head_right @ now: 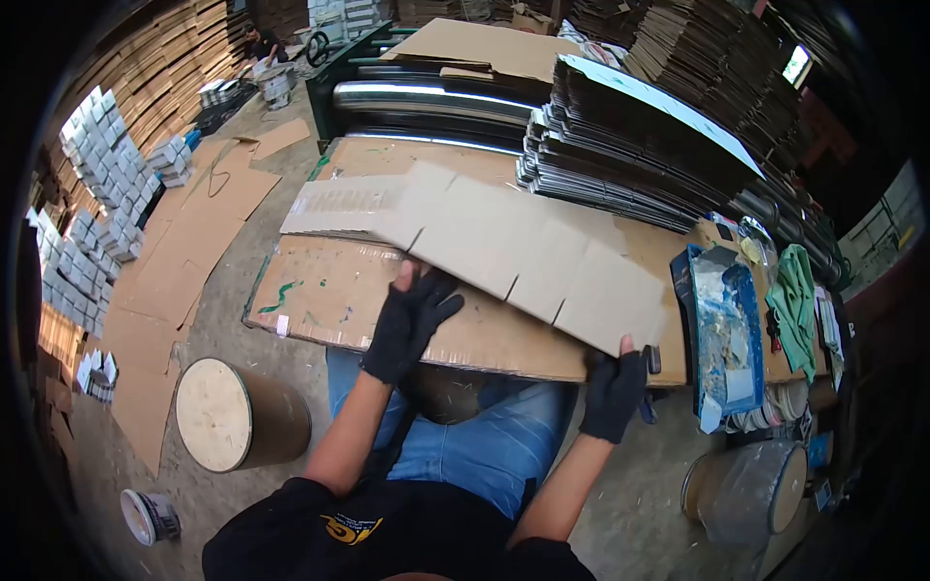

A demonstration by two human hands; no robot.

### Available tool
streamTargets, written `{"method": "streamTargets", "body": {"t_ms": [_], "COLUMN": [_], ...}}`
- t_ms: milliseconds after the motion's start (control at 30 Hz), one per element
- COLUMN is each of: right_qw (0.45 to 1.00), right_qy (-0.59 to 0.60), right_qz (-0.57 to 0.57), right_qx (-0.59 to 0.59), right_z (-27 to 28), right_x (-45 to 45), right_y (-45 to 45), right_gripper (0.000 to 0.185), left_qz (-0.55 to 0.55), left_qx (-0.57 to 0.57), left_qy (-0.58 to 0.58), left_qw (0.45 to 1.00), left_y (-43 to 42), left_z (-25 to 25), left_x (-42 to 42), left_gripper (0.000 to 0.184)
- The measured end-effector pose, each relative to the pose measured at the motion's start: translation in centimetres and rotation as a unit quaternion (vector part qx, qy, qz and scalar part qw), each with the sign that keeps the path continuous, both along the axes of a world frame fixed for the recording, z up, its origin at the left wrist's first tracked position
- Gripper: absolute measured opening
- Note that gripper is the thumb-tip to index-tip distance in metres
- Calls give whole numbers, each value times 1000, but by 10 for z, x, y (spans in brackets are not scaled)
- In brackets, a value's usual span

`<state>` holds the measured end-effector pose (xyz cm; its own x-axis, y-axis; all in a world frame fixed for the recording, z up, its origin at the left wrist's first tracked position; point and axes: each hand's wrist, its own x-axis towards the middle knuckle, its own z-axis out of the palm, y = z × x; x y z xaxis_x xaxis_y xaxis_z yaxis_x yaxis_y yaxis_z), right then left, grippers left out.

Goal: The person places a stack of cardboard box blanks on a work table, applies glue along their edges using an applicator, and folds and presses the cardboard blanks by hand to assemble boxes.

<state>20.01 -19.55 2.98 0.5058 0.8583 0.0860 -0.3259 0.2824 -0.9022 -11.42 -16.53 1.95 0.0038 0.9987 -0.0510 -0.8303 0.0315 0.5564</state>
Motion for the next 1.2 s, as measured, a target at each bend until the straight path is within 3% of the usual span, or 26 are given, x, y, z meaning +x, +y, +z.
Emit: {"method": "streamTargets", "body": {"t_ms": [33, 67, 100, 167, 200, 233, 267, 300, 367, 400, 433, 500, 633, 667, 700, 767, 833, 933, 1200], "right_qw": [997, 997, 993, 987, 969, 933, 919, 920, 876, 839, 841, 768, 656, 643, 643, 684, 691, 683, 624], "right_qy": [-64, -62, -84, -93, -221, -347, -374, -371, -457, -528, -538, -624, -698, -712, -711, -670, -663, -662, -691], "right_qz": [-11, -19, -12, -10, -45, -75, -103, -100, -153, -126, -56, 66, 249, 240, 243, 252, 258, 286, 357], "right_qx": [-38, -42, -79, -129, -98, -63, -74, -80, -18, -38, 13, 125, 142, 146, 147, 137, 128, 114, 73], "right_z": [-4, -3, -4, 0, 10, 19, 22, 30, 44, 40, 44, 58, 27, 20, 17, 12, 10, 14, 27], "right_x": [-2, 3, 6, 4, 0, -2, -6, -18, -47, -51, -61, -82, -92, -93, -92, -85, -80, -77, -76], "right_y": [-14, -19, -25, -37, -40, -40, -40, -42, -44, -47, -48, -41, -26, -23, -20, -14, -4, 12, 58], "right_gripper": [47, 47, 49, 51, 52, 52, 50, 50, 48, 51, 50, 51, 66, 72, 72, 68, 74, 88, 92], "left_qz": [14, 63, 58, 220, 210, 225, 238, 234, 199, 233, 230, 203, 100, 98, 96, 85, 42, 24, -109], "left_qx": [36, -16, -164, -49, -54, -30, -3, -6, 87, 131, 180, 197, 194, 249, 301, 286, 301, 307, 273], "left_qy": [-6, 83, 246, 343, 354, 488, 607, 612, 722, 758, 784, 774, 790, 808, 821, 820, 835, 840, 843], "left_qw": [999, 994, 954, 912, 910, 843, 758, 755, 656, 595, 547, 567, 572, 525, 475, 488, 458, 447, 451], "left_y": [-13, -27, -39, -62, -75, -86, -93, -94, -90, -87, -80, -77, -74, -73, -73, -73, -69, -57, -8], "left_z": [11, 13, 7, 18, 26, 36, 40, 37, 26, 23, 14, 10, 26, 30, 33, 38, 50, 46, 48], "left_x": [1, 0, -10, 0, 1, 2, 2, -2, -13, -11, -16, -19, -27, -28, -29, -25, -25, -30, -41], "left_gripper": [70, 48, 46, 41, 41, 40, 41, 41, 50, 63, 68, 72, 78, 80, 83, 90, 94, 92, 95]}}
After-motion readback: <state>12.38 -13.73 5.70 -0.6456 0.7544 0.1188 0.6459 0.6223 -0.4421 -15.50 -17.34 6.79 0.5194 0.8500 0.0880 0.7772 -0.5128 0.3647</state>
